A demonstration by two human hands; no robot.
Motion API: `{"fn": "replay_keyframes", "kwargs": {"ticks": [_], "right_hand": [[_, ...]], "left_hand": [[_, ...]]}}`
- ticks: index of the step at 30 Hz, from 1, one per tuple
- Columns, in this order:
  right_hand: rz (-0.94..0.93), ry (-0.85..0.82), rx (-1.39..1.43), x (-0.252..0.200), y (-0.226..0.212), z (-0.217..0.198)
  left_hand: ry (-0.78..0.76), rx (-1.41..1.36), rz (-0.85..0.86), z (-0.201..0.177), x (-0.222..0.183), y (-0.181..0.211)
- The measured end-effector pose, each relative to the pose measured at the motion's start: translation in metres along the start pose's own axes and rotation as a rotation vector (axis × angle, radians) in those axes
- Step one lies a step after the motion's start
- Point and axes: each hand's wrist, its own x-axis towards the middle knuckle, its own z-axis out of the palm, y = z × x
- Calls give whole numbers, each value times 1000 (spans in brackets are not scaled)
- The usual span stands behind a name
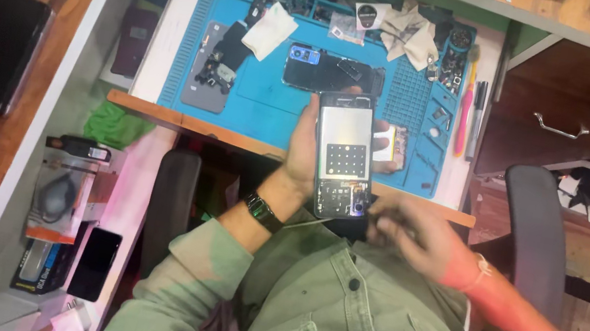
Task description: The person uses an air blower, a brush, and a screwdriver to clean and assemble the internal parts of a mobile phone by hand.
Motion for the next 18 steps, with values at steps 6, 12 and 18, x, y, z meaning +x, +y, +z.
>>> {"fn": "replay_keyframes", "kwargs": {"ticks": [6, 12, 18], "right_hand": [[-37, -286, -48, -27, 37, -12], [32, -306, -84, -23, 47, -9], [282, -62, 401, 18, 33, 32]], "left_hand": [[-24, -47, -30, 14, -2, 10], [-23, -18, 19, 17, -4, 12], [-34, -18, 57, 27, -10, 4]]}}
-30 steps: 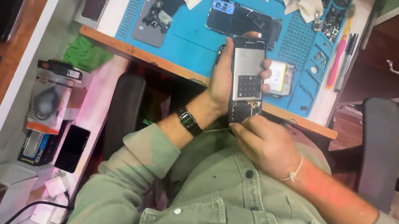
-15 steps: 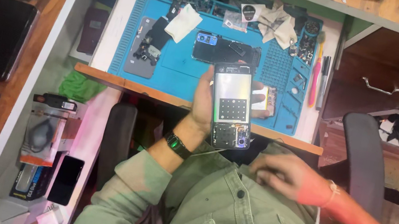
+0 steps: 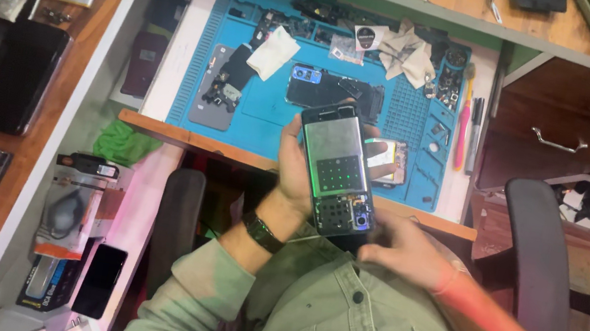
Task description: The person uses an air blower, a brush, and a screwdriver to clean and assemble the internal parts of a mobile phone by hand.
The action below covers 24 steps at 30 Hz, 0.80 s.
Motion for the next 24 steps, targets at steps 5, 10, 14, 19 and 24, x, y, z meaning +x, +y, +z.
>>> {"fn": "replay_keyframes", "kwargs": {"ticks": [5, 10, 14, 19, 24], "right_hand": [[-41, 20, 493, 15, 16, 17], [-71, 72, 480, 12, 38, -54], [-42, 29, 392, 8, 21, -113], [-57, 293, 115, -1, -24, -112], [-471, 648, -208, 5, -62, -65]], "left_hand": [[28, -15, 78, 11, -3, 3], [-16, 34, 29, 20, -1, 16], [-131, -93, -327, 19, -5, 20], [-171, -55, -346, 8, -6, 9], [-50, -46, -206, -3, -1, 4]]}}
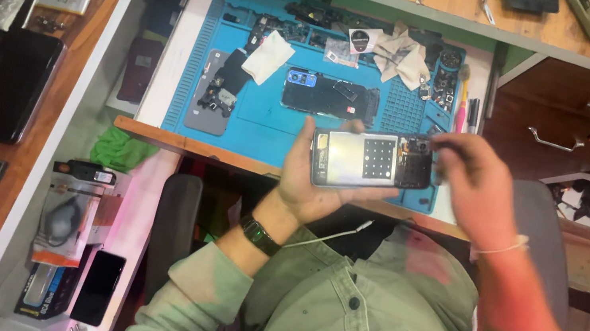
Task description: The person uses an air blower, a brush, and a screwdriver to clean and assemble the internal parts of a mobile phone by hand.
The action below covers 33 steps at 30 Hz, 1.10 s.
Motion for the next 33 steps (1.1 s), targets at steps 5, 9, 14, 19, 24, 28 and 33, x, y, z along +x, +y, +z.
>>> {"fn": "replay_keyframes", "kwargs": {"ticks": [5, 9, 14, 19, 24, 28, 33], "right_hand": [[-76, -83, 41, -2, -42, 70], [-391, -12, -193, 13, -56, 102], [-391, 53, -225, 17, -58, 115], [-371, 33, -209, 16, -57, 119], [-379, 11, -253, 18, -53, 120], [-641, -75, -362, 11, -45, 118], [-599, -88, -381, -1, -43, 119]], "left_hand": [[-145, -56, 75, -27, 3, 0], [180, 134, 160, -31, 3, 2], [87, 141, 152, -20, 0, 8], [84, 150, 137, -20, 2, 8], [122, 150, 103, -18, -1, 8], [108, 169, 127, -23, -2, 13], [45, 189, 156, -19, 1, 11]]}}
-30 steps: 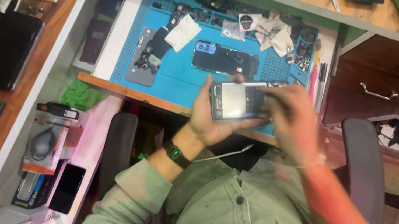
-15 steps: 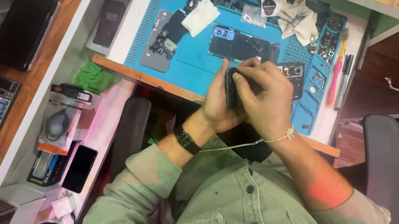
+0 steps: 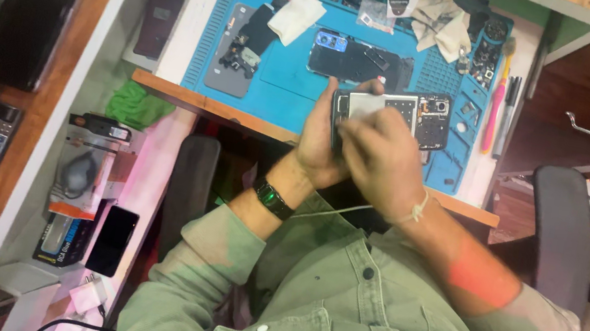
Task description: The person uses an air blower, a brush, and a screwdriver to clean and assemble the internal parts of a mobile phone by hand.
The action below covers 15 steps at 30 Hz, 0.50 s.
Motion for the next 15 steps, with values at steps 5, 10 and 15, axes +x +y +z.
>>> {"fn": "replay_keyframes", "kwargs": {"ticks": [5, 10, 15], "right_hand": [[-60, 79, -2, 1, 2, -3], [-40, -9, -80, -8, 0, -4], [-160, -18, -22, -9, -3, -6]], "left_hand": [[125, -48, -82, 6, -2, 4], [-3, -13, -9, 5, -3, -4], [-24, -43, -27, 4, -3, 7]]}}
